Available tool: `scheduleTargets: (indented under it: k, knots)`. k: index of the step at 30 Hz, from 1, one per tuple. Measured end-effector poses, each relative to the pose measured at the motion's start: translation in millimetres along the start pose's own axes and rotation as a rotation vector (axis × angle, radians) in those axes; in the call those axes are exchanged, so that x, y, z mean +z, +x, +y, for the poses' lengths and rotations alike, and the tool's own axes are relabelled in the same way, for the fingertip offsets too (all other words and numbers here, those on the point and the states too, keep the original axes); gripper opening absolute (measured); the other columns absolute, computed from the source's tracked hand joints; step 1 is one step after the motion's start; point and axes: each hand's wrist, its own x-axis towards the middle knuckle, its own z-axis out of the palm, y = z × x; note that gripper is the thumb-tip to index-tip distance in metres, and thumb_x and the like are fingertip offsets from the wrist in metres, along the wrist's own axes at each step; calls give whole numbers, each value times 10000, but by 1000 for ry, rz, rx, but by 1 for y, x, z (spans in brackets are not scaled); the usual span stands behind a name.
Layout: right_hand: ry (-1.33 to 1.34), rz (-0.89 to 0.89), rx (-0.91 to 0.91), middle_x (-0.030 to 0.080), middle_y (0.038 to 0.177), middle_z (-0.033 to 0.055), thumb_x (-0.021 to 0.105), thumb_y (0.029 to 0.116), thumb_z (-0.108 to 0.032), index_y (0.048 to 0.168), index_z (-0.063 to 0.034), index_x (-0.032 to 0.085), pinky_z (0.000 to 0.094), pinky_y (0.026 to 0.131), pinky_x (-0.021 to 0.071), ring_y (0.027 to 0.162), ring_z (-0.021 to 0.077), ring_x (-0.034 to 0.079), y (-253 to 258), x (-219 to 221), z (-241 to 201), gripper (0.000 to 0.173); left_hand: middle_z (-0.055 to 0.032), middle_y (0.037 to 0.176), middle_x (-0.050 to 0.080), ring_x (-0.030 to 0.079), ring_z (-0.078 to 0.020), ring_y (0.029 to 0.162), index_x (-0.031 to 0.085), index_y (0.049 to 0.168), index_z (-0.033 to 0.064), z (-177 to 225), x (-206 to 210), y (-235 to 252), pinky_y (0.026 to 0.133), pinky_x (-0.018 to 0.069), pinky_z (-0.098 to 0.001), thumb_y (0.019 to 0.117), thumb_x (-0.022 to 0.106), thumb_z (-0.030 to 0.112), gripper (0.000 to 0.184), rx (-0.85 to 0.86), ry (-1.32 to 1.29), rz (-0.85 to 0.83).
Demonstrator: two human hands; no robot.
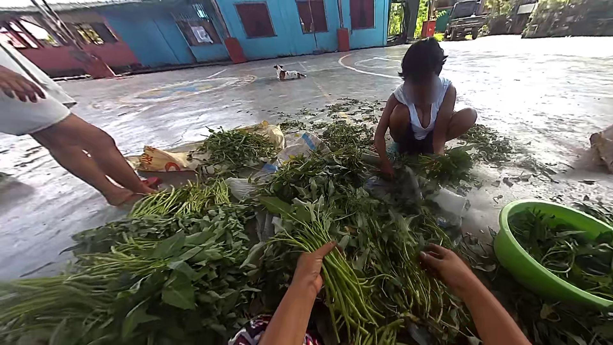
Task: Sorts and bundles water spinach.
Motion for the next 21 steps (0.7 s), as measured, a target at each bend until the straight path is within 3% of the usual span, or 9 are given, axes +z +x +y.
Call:
scheduleTargets:
  k: [2, 5, 7, 10, 17, 21]
  knots:
    - [244, 30, 46, 680, 997, 80, 523, 1063, -86, 1313, -18, 518, 286, 678, 569, 754, 129, 661, 4, 24, 4, 259, -199, 956, 714, 729, -264, 824, 566, 1252, -55, 2, 1, -3, 737, 625, -386, 920, 723, 29, 377, 6, -18, -18]
    - [552, 272, 256, 598, 977, 87, 513, 1074, -132, 1327, 1, 494, 262, 680, 538, 753, 120, 607, 16, 55, 27, 286, -199, 932, 719, 733, -261, 807, 548, 1244, -66, 0, 0, -8, 730, 625, -381, 903, 743, 19, 402, 28, -19, -28]
    - [590, 199, 258, 614, 926, 60, 517, 1076, -152, 1271, -28, 514, 234, 656, 554, 719, 96, 626, 10, 67, 16, 232, -190, 943, 717, 732, -249, 813, 525, 1265, -61, 6, 0, -6, 738, 624, -371, 900, 751, 21, 437, 44, -9, -31]
    - [509, 51, 163, 611, 889, 53, 512, 1072, -105, 1200, -60, 524, 258, 640, 551, 692, 115, 614, -5, 68, 9, 137, -205, 956, 715, 731, -270, 822, 543, 1267, -59, 1, -7, -4, 740, 624, -387, 890, 756, 16, 439, 22, -21, -25]
    - [140, -112, -69, 676, 925, 82, 583, 1026, -53, 1227, -6, 567, 346, 664, 596, 745, 171, 680, -21, 103, 0, 206, -193, 1003, 722, 733, -262, 889, 545, 1263, -66, -2, 2, -10, 809, 620, -391, 896, 763, 31, 437, 42, 4, -84]
    - [-109, -257, -212, 686, 905, 38, 643, 987, -100, 1165, -18, 624, 287, 708, 571, 769, 114, 667, -19, 128, -5, 197, -179, 1093, 709, 714, -236, 981, 518, 1312, -53, -7, 5, -16, 875, 597, -382, 875, 792, 46, 525, 34, 67, -105]
